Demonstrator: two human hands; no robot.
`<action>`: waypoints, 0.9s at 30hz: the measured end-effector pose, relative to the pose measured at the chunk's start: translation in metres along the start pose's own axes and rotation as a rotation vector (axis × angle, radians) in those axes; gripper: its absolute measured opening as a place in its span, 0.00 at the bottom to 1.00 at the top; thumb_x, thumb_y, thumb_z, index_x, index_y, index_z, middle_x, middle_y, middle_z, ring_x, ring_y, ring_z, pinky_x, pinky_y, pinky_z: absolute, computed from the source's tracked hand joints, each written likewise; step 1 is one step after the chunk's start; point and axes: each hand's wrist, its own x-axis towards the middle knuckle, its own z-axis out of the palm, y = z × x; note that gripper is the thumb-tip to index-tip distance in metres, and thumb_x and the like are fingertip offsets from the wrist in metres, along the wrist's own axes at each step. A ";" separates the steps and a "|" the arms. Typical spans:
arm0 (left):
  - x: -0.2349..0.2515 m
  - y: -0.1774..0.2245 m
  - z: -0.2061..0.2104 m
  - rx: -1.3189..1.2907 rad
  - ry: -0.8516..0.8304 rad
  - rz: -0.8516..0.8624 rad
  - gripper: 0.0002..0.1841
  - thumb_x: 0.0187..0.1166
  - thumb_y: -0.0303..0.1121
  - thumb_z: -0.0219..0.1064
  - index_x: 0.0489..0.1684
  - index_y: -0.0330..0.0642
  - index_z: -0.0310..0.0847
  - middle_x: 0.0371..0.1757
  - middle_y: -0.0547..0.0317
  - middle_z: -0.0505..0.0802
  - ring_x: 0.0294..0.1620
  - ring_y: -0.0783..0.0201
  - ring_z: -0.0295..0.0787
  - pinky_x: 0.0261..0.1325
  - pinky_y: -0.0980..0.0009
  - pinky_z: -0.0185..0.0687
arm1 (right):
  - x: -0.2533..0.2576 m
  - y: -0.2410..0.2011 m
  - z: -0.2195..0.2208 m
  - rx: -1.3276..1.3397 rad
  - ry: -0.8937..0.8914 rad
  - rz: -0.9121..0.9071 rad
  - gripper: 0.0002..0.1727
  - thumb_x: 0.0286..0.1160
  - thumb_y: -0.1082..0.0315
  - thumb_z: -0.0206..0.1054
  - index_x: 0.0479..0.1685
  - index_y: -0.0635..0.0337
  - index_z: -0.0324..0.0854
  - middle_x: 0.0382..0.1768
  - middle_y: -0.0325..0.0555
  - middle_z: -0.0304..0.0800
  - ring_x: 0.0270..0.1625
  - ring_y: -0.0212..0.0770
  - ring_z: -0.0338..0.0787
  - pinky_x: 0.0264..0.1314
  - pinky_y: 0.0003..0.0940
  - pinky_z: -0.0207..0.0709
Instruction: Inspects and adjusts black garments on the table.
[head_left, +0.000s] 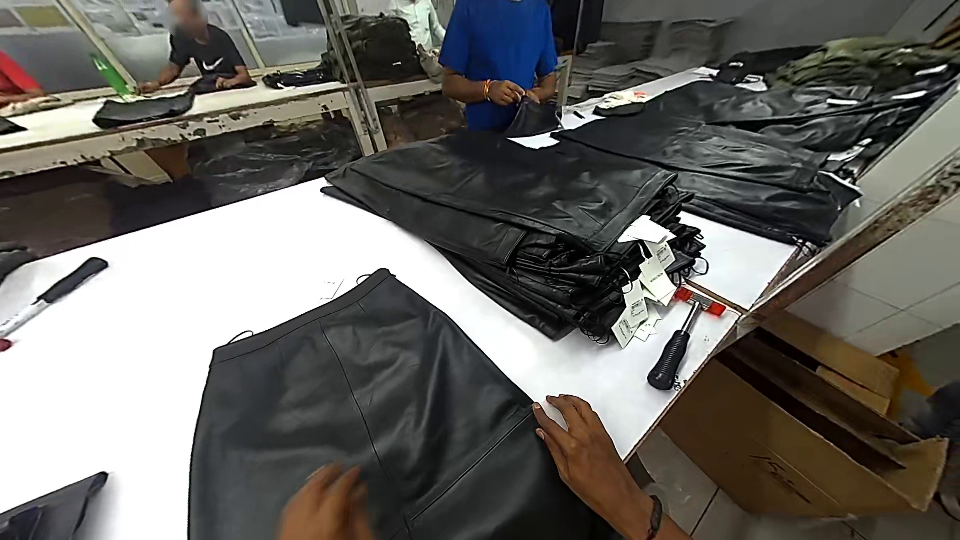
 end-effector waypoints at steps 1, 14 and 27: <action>0.020 0.033 0.017 -0.074 -0.016 0.131 0.15 0.86 0.31 0.59 0.60 0.35 0.89 0.69 0.39 0.89 0.75 0.40 0.82 0.78 0.45 0.76 | -0.001 -0.001 0.000 0.010 -0.006 0.014 0.23 0.90 0.51 0.51 0.70 0.42 0.87 0.69 0.50 0.87 0.73 0.56 0.83 0.69 0.49 0.79; 0.070 0.107 0.196 0.057 0.046 0.438 0.30 0.92 0.50 0.40 0.77 0.45 0.82 0.83 0.59 0.81 0.84 0.54 0.75 0.87 0.49 0.62 | -0.024 -0.004 -0.012 -0.029 -0.056 0.074 0.24 0.90 0.50 0.49 0.76 0.36 0.83 0.78 0.56 0.79 0.80 0.64 0.76 0.75 0.57 0.74; 0.074 0.104 0.198 0.098 0.057 0.425 0.52 0.77 0.77 0.39 0.83 0.38 0.74 0.85 0.50 0.77 0.87 0.48 0.70 0.88 0.36 0.53 | 0.002 0.048 -0.047 0.148 0.191 0.238 0.17 0.83 0.57 0.61 0.42 0.52 0.96 0.58 0.47 0.93 0.57 0.44 0.93 0.59 0.40 0.87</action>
